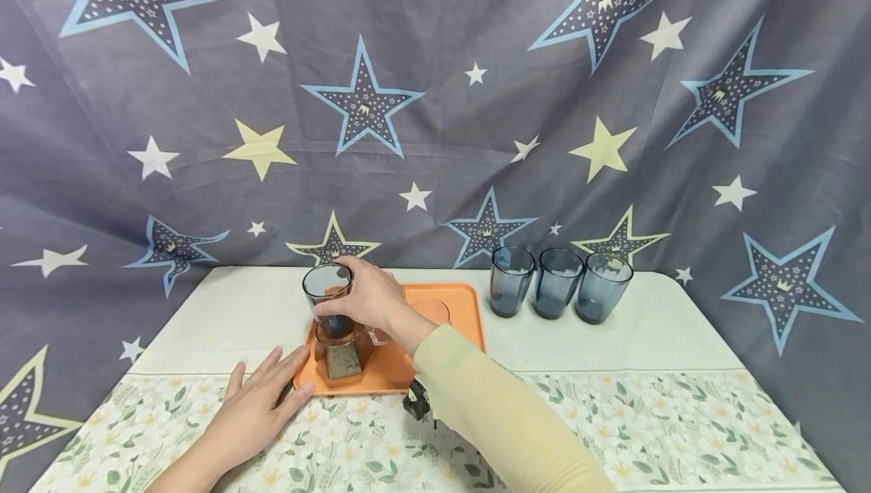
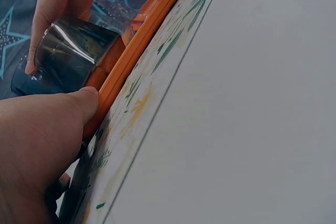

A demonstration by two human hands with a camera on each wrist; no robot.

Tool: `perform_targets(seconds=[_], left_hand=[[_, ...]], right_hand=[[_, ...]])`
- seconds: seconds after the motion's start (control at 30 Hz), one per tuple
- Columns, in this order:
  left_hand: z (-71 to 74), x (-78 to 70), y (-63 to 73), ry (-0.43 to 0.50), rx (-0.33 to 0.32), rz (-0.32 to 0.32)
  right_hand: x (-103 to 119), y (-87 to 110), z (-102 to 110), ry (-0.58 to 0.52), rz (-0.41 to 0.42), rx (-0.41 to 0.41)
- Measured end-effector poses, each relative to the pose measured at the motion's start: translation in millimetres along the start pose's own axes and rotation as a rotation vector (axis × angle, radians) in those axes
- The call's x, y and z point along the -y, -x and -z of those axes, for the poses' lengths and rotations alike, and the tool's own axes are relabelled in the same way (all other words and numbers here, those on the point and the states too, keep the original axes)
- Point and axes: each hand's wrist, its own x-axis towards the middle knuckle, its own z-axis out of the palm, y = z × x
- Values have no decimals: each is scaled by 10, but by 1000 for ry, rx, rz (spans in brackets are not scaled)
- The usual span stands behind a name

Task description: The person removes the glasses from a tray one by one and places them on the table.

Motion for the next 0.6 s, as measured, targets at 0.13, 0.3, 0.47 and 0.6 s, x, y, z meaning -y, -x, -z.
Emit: perform_targets(seconds=[0.13, 0.3, 0.47, 0.6], left_hand=[[-8, -1, -1, 1, -4, -6], [-18, -7, 4, 9, 12, -2], [-14, -4, -3, 13, 18, 10], [9, 8, 0, 5, 13, 9]], right_hand=[[-5, 2, -4, -20, -11, -16], [-9, 2, -9, -40, -9, -56], [15, -19, 19, -83, 44, -112], [75, -28, 91, -147, 70, -136]])
